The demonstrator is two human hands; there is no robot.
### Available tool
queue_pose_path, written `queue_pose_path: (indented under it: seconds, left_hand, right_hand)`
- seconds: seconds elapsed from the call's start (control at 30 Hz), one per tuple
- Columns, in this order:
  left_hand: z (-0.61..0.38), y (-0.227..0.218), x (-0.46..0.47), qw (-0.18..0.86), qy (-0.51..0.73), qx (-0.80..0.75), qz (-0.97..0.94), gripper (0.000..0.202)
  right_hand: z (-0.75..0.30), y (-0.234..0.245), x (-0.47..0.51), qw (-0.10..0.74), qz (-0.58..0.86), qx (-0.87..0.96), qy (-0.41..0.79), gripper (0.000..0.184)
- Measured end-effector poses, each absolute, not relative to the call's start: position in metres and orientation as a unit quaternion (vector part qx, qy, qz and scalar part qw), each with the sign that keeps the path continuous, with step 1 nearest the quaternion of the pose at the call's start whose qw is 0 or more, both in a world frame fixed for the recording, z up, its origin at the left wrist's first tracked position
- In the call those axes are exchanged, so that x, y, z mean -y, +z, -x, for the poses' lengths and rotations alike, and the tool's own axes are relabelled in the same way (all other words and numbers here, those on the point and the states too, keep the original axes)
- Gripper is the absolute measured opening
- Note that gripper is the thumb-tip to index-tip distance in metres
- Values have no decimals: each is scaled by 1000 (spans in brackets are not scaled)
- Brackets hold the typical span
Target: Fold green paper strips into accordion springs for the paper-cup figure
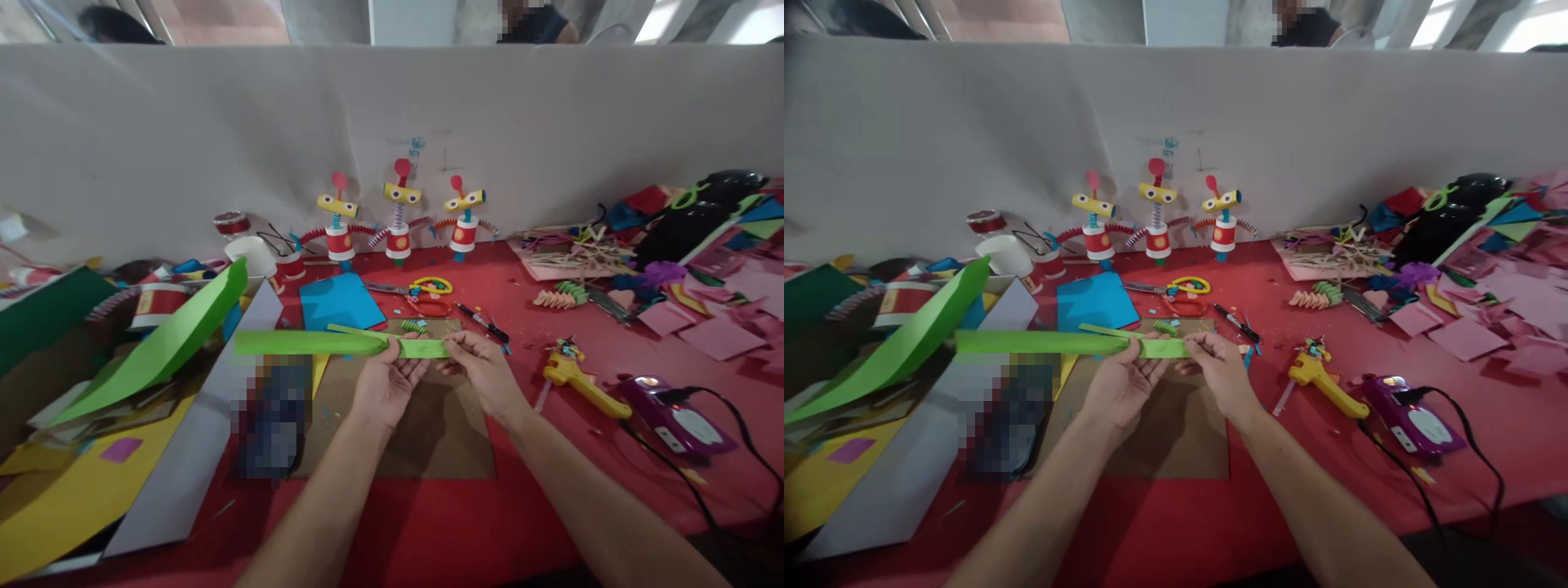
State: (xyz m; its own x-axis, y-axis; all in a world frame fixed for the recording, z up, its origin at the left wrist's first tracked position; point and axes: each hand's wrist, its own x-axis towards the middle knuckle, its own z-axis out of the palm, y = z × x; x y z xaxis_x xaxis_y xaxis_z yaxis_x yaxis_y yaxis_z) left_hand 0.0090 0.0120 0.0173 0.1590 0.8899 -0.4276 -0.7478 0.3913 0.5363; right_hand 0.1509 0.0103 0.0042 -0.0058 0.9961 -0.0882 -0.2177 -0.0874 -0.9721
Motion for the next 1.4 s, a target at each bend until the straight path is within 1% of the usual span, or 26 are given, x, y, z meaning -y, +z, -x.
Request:
queue_pose_path:
  seconds: [0.17, 0.3, 0.37, 0.5, 0.67, 0.77, 0.87, 1.0, 1.1, 1.17, 1.2, 1.23, 1.27, 1.3, 1.33, 1.37, 1.4]
  left_hand:
    - [-11, 19, -9, 742, 548, -365, -126, 13]
    - [-13, 15, -8, 704, 570, -394, -155, 22]
    - [-13, 14, -8, 691, 577, -402, -164, 23]
    - [-14, 13, -8, 690, 573, -411, -166, 19]
    - [-11, 16, -10, 721, 544, -407, -138, 6]
    - [-6, 19, -12, 724, 543, -406, -124, 5]
    - [1, 23, -15, 707, 566, -404, -132, 6]
    - [19, 32, -24, 663, 626, -391, -126, 6]
    - [44, 41, -29, 608, 674, -409, -89, 7]
    - [61, 49, -26, 549, 697, -446, -120, 9]
    - [68, 52, -22, 483, 710, -489, -153, 15]
    - [74, 56, -16, 389, 720, -542, -191, 26]
    - [76, 58, -10, 241, 733, -592, -233, 36]
    - [75, 60, -3, 117, 704, -623, -319, 43]
    - [71, 60, 4, 44, 644, -637, -422, 43]
    - [64, 57, 10, -4, 583, -632, -510, 35]
    - [55, 53, 16, 5, 500, -608, -617, 24]
  right_hand:
    - [-153, 4, -10, 538, 468, 442, 544, 21]
    - [-152, 7, -7, 534, 470, 462, 530, 22]
    - [-150, 8, -5, 526, 469, 463, 538, 23]
    - [-149, 9, -5, 502, 481, 466, 547, 25]
    - [-154, 7, -9, 491, 482, 479, 545, 23]
    - [-157, 6, -10, 487, 486, 472, 551, 23]
    - [-160, 7, -12, 484, 499, 463, 550, 25]
    - [-170, 9, -16, 474, 516, 444, 559, 27]
    - [-184, 13, -19, 450, 539, 434, 564, 27]
    - [-194, 17, -19, 425, 553, 436, 569, 25]
    - [-198, 19, -18, 411, 557, 441, 571, 24]
    - [-203, 21, -17, 398, 557, 450, 573, 22]
    - [-206, 24, -15, 384, 556, 463, 574, 21]
    - [-209, 26, -14, 370, 555, 477, 573, 19]
    - [-211, 27, -12, 356, 554, 490, 571, 18]
    - [-213, 28, -10, 342, 556, 500, 569, 16]
    - [-214, 27, -9, 329, 561, 507, 566, 15]
